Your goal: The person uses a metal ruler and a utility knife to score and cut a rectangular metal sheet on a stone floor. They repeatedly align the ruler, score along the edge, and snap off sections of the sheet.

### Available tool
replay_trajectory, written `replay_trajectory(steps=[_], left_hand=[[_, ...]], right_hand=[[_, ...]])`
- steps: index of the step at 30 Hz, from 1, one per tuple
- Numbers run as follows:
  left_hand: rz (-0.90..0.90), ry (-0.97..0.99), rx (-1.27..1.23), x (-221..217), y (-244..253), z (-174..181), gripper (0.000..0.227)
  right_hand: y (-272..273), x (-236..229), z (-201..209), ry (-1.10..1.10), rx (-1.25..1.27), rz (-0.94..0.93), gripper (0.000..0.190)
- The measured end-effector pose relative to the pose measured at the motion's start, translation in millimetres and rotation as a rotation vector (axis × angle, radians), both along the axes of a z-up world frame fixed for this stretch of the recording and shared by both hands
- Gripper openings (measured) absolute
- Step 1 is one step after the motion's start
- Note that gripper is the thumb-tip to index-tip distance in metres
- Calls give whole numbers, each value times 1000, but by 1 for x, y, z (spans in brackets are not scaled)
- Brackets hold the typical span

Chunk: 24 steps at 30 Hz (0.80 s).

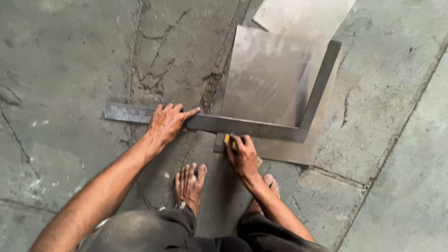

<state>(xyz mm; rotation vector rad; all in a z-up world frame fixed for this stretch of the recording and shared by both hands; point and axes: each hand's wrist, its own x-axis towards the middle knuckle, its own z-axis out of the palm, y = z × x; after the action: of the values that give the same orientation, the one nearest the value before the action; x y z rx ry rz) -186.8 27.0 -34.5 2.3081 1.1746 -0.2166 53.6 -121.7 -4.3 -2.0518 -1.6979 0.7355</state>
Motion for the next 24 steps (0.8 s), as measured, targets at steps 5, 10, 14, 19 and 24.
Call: replay_trajectory(steps=[5, 10, 14, 19, 24], left_hand=[[-21, 64, -54, -1, -2, 2, 66], [-22, 70, -30, -1, -3, 4, 64], [-33, 81, -41, 2, -2, 2, 61], [-27, 44, -24, -2, 0, 2, 68], [-30, 15, 0, -1, -7, 5, 68]], right_hand=[[-4, -4, -14, -62, 137, 3, 31], [-9, -3, -19, -79, 131, 33, 32], [-4, -6, -20, -221, 68, 118, 31], [0, -7, -11, -526, -123, 371, 46], [-14, 0, 9, -39, -383, 464, 20]])
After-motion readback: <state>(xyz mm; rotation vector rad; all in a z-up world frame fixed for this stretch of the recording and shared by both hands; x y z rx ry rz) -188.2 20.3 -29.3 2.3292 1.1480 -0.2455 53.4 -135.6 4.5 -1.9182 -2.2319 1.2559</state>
